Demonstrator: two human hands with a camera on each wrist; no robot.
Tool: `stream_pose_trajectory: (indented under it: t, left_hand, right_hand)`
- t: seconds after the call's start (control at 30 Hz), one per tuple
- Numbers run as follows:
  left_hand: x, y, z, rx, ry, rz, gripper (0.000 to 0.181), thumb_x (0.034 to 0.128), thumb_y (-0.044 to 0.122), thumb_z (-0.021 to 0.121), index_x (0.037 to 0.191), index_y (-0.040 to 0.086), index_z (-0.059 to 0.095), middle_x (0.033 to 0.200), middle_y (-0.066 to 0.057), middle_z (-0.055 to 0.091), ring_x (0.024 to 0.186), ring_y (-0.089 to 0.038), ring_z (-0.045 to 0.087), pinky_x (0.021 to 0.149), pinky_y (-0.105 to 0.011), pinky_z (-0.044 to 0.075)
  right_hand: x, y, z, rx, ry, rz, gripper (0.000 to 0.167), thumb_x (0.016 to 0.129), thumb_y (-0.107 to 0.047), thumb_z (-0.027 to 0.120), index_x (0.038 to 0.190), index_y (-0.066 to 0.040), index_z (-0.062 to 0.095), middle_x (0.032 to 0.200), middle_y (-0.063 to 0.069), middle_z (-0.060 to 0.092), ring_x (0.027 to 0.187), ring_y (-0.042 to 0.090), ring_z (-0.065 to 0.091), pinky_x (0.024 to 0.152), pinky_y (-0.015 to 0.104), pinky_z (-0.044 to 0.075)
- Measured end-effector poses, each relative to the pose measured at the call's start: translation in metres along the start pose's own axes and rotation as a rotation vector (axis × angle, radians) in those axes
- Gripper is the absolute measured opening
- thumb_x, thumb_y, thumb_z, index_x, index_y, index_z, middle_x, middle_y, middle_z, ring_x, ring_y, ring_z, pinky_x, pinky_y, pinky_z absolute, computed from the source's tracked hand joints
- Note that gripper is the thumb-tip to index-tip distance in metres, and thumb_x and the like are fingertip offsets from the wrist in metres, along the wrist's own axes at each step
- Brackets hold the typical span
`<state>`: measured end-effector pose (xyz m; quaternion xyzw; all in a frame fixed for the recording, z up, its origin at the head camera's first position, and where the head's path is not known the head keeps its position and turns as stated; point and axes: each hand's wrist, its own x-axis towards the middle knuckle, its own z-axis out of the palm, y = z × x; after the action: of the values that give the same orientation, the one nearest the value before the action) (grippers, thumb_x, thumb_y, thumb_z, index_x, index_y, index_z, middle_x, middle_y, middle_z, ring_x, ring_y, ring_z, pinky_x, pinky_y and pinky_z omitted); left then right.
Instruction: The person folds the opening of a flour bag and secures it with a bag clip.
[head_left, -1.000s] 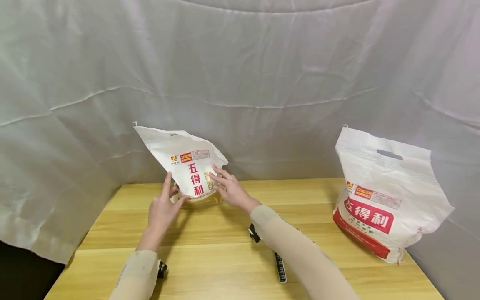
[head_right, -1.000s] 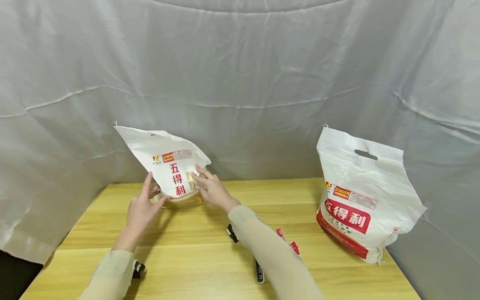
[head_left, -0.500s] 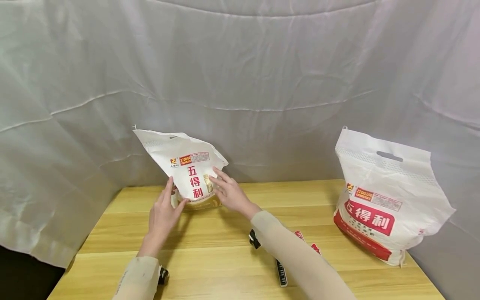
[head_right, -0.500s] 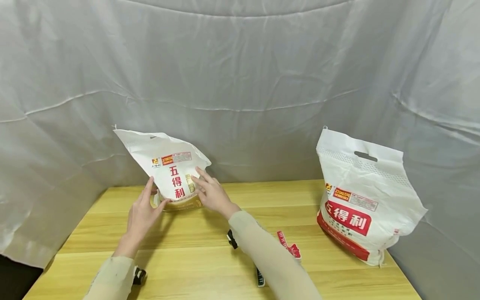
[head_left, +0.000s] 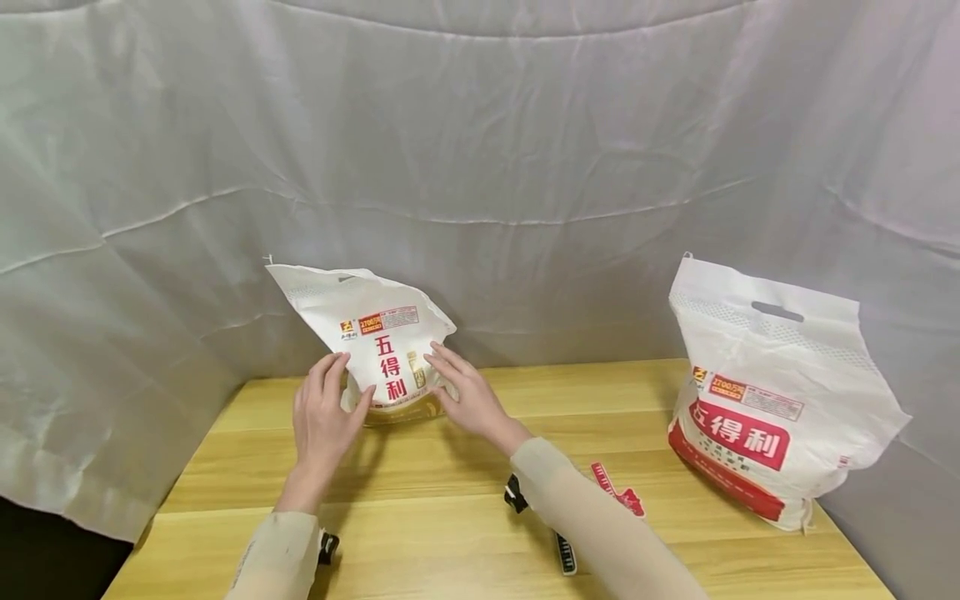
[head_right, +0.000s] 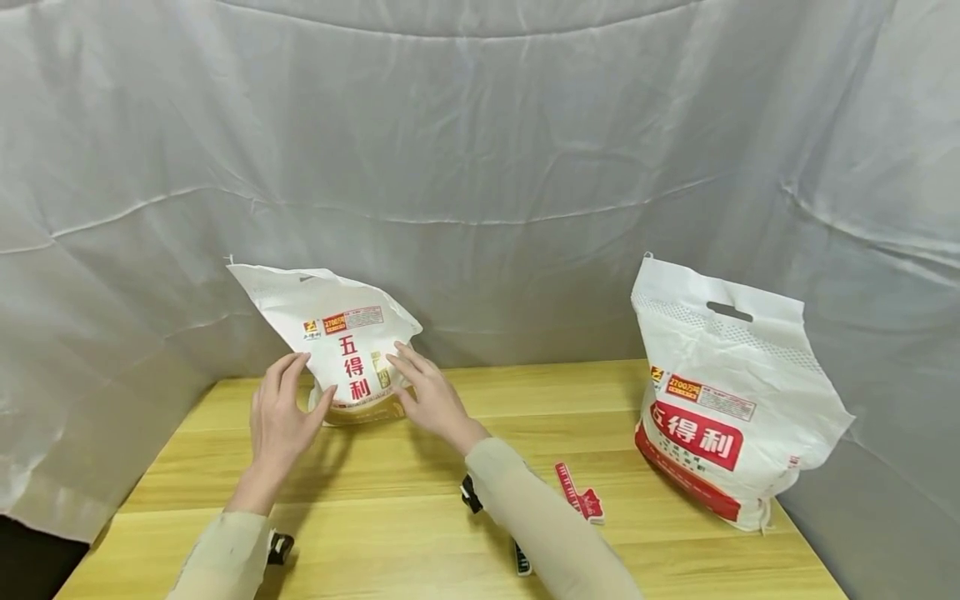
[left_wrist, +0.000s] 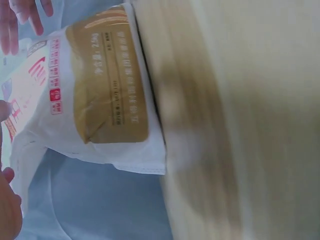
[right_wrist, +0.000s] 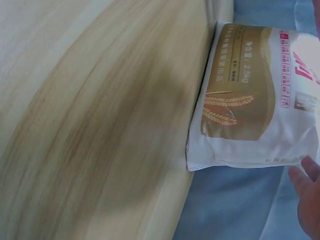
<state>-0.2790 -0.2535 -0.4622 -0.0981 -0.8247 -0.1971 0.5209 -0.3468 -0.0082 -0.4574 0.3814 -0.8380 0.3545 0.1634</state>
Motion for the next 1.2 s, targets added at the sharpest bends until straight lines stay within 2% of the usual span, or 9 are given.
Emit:
stream_pose_trajectory:
  t: [0.2, 0.33, 0.53, 0.67, 0.8, 1.0, 1.2]
  left_hand:
    - [0.017, 0.005, -0.001, -0.026, 0.054, 0.033, 0.062, 0.0842, 0.025, 0.081, 0.137, -0.001, 0.061, 0.139, -0.02, 0.061, 0.116, -0.043, 0.059, 0.095, -0.058, 0.047]
    - [0.031, 0.008, -0.001, -0.03, 0.079, 0.055, 0.062, 0.0862, 0.026, 0.078, 0.138, -0.002, 0.06, 0.143, -0.019, 0.06, 0.121, -0.042, 0.058, 0.099, -0.057, 0.045]
    - [0.053, 0.014, 0.0, -0.03, 0.108, 0.077, 0.064, 0.0844, 0.022, 0.082, 0.14, 0.0, 0.059, 0.147, -0.015, 0.059, 0.126, -0.039, 0.057, 0.102, -0.056, 0.044]
    - [0.067, 0.017, 0.001, -0.034, 0.126, 0.092, 0.064, 0.0822, 0.019, 0.084, 0.139, 0.001, 0.06, 0.148, -0.015, 0.058, 0.13, -0.037, 0.056, 0.104, -0.054, 0.044]
    - [0.08, 0.02, 0.002, -0.048, 0.141, 0.11, 0.064, 0.0819, 0.016, 0.084, 0.139, 0.0, 0.061, 0.149, -0.015, 0.058, 0.133, -0.037, 0.054, 0.107, -0.054, 0.042]
    - [0.098, 0.024, 0.003, -0.056, 0.164, 0.123, 0.063, 0.083, 0.013, 0.084, 0.14, 0.002, 0.061, 0.15, -0.014, 0.057, 0.135, -0.036, 0.053, 0.109, -0.053, 0.041]
    - [0.115, 0.024, 0.008, -0.075, 0.14, 0.12, 0.063, 0.0838, 0.009, 0.083, 0.142, 0.004, 0.06, 0.151, -0.011, 0.057, 0.137, -0.036, 0.052, 0.116, -0.05, 0.038]
  right_hand:
    - [0.0, 0.001, -0.006, 0.042, 0.09, -0.04, 0.058, 0.097, -0.006, 0.069, 0.152, -0.01, 0.052, 0.166, 0.008, 0.039, 0.148, 0.028, 0.042, 0.12, 0.044, 0.036]
    - [0.001, 0.001, -0.01, 0.063, 0.179, -0.104, 0.057, 0.094, -0.001, 0.07, 0.149, -0.006, 0.054, 0.162, 0.013, 0.044, 0.146, 0.03, 0.046, 0.119, 0.042, 0.037]
    - [0.008, -0.001, -0.012, 0.065, 0.36, -0.244, 0.056, 0.088, 0.006, 0.072, 0.142, 0.001, 0.059, 0.153, 0.019, 0.052, 0.14, 0.034, 0.053, 0.118, 0.04, 0.041]
    - [0.013, -0.004, -0.014, 0.06, 0.441, -0.284, 0.056, 0.087, 0.006, 0.074, 0.141, 0.002, 0.06, 0.15, 0.021, 0.055, 0.138, 0.035, 0.055, 0.118, 0.041, 0.041]
    - [0.019, -0.007, -0.015, 0.051, 0.485, -0.277, 0.055, 0.088, 0.004, 0.076, 0.14, 0.004, 0.059, 0.15, 0.021, 0.055, 0.137, 0.035, 0.055, 0.118, 0.041, 0.041]
    - [0.029, -0.009, -0.017, 0.055, 0.501, -0.217, 0.055, 0.089, 0.001, 0.077, 0.141, 0.003, 0.059, 0.15, 0.021, 0.055, 0.138, 0.033, 0.055, 0.118, 0.04, 0.041]
    - [0.039, -0.004, -0.019, 0.056, 0.502, -0.16, 0.057, 0.088, 0.002, 0.077, 0.142, 0.003, 0.058, 0.149, 0.022, 0.056, 0.138, 0.033, 0.054, 0.118, 0.04, 0.04]
